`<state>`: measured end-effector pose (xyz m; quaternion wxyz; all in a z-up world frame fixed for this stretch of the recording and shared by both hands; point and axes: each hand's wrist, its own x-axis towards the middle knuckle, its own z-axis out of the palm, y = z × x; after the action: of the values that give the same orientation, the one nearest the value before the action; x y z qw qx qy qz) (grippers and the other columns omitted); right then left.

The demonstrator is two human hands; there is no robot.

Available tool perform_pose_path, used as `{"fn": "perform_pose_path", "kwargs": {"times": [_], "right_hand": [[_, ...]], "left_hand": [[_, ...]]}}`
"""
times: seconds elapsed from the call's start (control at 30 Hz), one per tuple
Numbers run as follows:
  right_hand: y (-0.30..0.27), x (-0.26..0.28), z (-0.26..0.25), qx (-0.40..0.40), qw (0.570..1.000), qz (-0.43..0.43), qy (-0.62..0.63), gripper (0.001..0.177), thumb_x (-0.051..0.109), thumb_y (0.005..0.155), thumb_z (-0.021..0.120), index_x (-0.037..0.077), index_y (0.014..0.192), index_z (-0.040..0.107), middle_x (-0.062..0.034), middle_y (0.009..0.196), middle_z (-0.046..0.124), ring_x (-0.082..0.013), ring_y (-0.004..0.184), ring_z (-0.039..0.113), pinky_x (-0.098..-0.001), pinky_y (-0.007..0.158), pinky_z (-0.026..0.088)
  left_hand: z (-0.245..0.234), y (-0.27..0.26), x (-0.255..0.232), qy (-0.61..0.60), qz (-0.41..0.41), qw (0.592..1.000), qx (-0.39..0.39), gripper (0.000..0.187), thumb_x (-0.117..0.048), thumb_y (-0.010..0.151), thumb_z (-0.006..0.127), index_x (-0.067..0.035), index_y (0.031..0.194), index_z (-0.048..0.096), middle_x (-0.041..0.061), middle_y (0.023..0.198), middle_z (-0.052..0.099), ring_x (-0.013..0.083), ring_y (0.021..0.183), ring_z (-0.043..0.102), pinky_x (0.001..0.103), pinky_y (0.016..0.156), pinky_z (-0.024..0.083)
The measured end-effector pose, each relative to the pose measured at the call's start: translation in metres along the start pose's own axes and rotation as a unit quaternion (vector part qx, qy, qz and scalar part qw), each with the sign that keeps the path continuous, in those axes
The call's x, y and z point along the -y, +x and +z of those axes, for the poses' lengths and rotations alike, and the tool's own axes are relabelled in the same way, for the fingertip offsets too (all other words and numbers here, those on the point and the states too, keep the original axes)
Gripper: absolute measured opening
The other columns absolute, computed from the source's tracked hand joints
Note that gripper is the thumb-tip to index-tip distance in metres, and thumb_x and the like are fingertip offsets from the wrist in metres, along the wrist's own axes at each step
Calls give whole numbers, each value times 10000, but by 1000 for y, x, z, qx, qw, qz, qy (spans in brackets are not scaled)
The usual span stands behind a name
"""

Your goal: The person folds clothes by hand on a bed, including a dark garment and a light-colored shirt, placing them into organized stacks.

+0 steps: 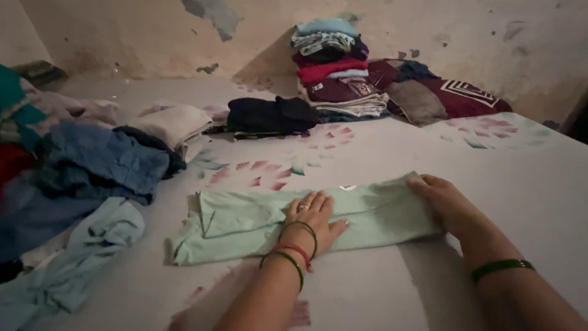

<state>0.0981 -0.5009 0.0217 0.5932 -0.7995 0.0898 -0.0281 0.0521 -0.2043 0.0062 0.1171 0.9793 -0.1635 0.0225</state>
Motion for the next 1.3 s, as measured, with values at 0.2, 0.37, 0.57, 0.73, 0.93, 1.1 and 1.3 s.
{"fn": "perform_pose_path", "kwargs": {"times": [0.2,0.37,0.57,0.73,0.93,1.1,1.3], "right_hand": [[-16,52,30,79,979,-32,186,381,228,952,618,42,1282,657,-106,1020,710,-194,824,685,-352,664,558],[-39,131,98,129,967,-91,203,367,173,912,624,72,1261,675,-73,992,718,-159,813,698,-334,643,572],[-64,160,210,293,936,-174,89,438,159,933,602,23,1350,594,-139,1033,699,-239,855,710,-384,771,608],[-57,121,234,333,919,-152,144,462,268,976,579,35,1373,535,-139,1198,659,-237,1004,708,-387,860,613],[-4,25,177,39,984,-165,62,382,230,972,599,7,1282,626,-95,1167,677,-198,1027,664,-361,859,579],[8,-5,167,37,986,-144,75,295,202,980,604,5,1191,668,-51,983,700,-140,865,655,-284,821,527],[-3,4,174,41,983,-174,53,274,183,982,614,-20,1150,690,-35,860,652,-128,791,570,-290,755,491]], "left_hand": [[16,14,17,-49,30,996,-62,737,-560,979,493,-90,1532,366,87,1624,338,254,1527,258,455,1237,165],[-7,25,59,-450,22,828,-335,647,-590,1039,441,-96,1409,634,84,1406,679,249,1308,640,394,1116,485],[-59,-34,132,-844,-100,504,-150,738,-701,959,414,-151,1426,569,35,1337,683,205,1128,639,372,936,485],[-47,-67,160,-863,-131,467,-146,701,-596,898,535,-149,1436,584,72,1319,677,254,1133,660,445,936,542],[-19,-54,191,-555,-169,772,-258,718,-82,820,592,-219,1511,455,78,1386,633,225,1176,634,337,973,486],[-17,-50,221,-485,-140,839,-205,699,-11,827,550,-213,1496,542,102,1375,600,176,1121,663,307,919,519],[-23,-64,264,-336,-176,918,-118,664,-23,833,543,-234,1462,563,153,1088,774,208,861,714,330,786,563]]}}
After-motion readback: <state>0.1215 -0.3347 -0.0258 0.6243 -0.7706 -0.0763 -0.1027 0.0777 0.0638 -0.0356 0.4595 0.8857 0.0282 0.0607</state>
